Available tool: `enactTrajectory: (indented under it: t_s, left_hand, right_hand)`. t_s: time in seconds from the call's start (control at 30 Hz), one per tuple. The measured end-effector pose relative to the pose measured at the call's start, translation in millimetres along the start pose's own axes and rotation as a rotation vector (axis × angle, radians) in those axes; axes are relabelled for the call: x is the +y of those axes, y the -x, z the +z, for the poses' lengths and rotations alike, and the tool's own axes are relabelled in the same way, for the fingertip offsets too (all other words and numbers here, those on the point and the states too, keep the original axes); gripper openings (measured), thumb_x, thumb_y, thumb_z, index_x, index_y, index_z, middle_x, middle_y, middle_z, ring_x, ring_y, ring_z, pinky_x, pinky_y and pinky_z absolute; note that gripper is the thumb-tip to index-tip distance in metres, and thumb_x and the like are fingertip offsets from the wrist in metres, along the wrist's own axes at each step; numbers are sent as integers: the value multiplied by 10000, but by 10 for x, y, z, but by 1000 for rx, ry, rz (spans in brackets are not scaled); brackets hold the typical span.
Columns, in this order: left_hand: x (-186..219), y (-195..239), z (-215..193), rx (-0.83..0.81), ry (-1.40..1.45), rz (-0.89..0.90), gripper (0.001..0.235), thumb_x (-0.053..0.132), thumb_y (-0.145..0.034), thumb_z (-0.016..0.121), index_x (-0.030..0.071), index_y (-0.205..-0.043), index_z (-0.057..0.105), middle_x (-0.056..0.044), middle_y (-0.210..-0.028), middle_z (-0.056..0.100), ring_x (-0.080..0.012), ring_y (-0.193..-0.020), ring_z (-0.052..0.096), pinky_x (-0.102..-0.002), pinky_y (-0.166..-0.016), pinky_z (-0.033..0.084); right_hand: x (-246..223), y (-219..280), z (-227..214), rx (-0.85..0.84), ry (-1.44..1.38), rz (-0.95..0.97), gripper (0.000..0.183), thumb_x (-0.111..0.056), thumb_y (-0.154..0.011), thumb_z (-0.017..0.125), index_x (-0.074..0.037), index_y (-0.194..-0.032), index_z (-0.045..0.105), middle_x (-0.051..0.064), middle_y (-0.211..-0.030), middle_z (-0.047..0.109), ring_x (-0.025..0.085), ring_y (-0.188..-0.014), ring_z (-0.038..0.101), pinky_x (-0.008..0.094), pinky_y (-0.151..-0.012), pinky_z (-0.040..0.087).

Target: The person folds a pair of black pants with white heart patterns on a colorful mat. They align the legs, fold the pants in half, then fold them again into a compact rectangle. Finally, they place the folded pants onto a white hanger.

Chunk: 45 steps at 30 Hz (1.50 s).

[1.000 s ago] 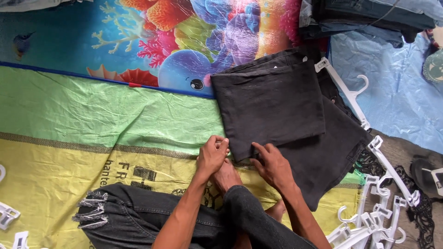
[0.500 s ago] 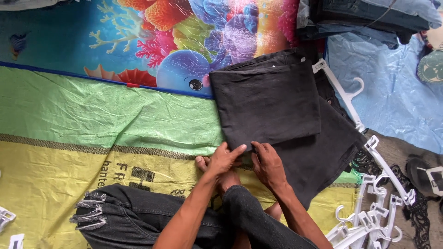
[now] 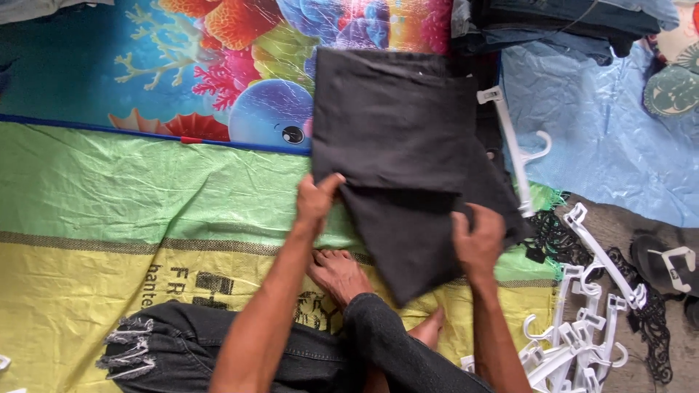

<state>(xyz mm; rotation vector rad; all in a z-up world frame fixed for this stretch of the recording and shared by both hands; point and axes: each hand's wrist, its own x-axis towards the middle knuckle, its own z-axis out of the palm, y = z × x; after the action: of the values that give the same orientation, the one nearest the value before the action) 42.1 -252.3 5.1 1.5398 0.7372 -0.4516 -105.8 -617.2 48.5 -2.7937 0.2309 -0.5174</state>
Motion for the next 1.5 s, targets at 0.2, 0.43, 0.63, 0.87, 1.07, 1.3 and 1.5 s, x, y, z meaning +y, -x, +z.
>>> enactTrajectory:
  t_s: [0.2,0.43,0.63,0.87,1.07,1.3,1.5]
  left_hand:
    - [599,-709,-542,198,-59,141,824,521,-846,1043,33,-1470,816,-294,-1461,826,-458,-1481,750,-601,-1248,591]
    - [805,-2107,-1387,375,-189,291,589,589,-867,1001,213,-1309,899,-110,-1226,895,-352,-1279,846,-533,-1069,646]
    - [858,-1558,-1829,568,-369,388,621,551,-1038,926,219,-1535,755,-110,-1373,867,-349,-1421,795,-556,-1201,632]
    - [-69,227,-2178,272,-664,394,589,594,-1175,828,50,-1399,814,-254,-1256,830,-493,-1230,822,-639,-1087,640]
    - [-132,901,-2141,54,-764,1,763,788,-1106,701,78,-1344,853,-260,-1254,909,-513,-1322,834,-663,-1127,640]
    - [-31,757,-2495,280,-429,42,548,625,-1253,652,121,-1440,760,-247,-1280,840,-449,-1230,808,-623,-1070,634]
    - [-219,367,-2479,604,-97,159,400,545,-1246,750,177,-1399,727,-103,-1253,835,-295,-1242,762,-509,-1053,578]
  right_hand:
    - [561,192,-548,-251,-3,665,695,-561,-1264,799,-25,-1678,645,335,-1556,594,584,-1529,583,730,-1226,520]
    - [429,-60,-202,-418,-186,646,618,-636,-1280,787,-70,-1527,809,228,-1398,769,419,-1402,732,614,-1216,548]
    - [-458,-332,-1,-622,-261,675,531,-605,-1225,801,-131,-1455,869,171,-1219,921,372,-1223,867,576,-1142,624]
    - [-799,-440,-63,-617,-522,772,608,-517,-1136,907,1,-1446,838,232,-1151,890,283,-993,876,404,-931,722]
    - [-798,-423,232,-581,-485,687,524,-500,-1150,894,-38,-1396,862,184,-999,880,249,-879,860,410,-876,708]
    - [-897,-294,445,-668,-447,722,540,-536,-1126,888,-44,-1347,895,174,-988,893,267,-836,852,459,-857,696]
    - [-1447,-349,502,-816,-474,627,592,-564,-1121,862,-35,-1385,898,177,-1044,926,274,-924,880,498,-979,691]
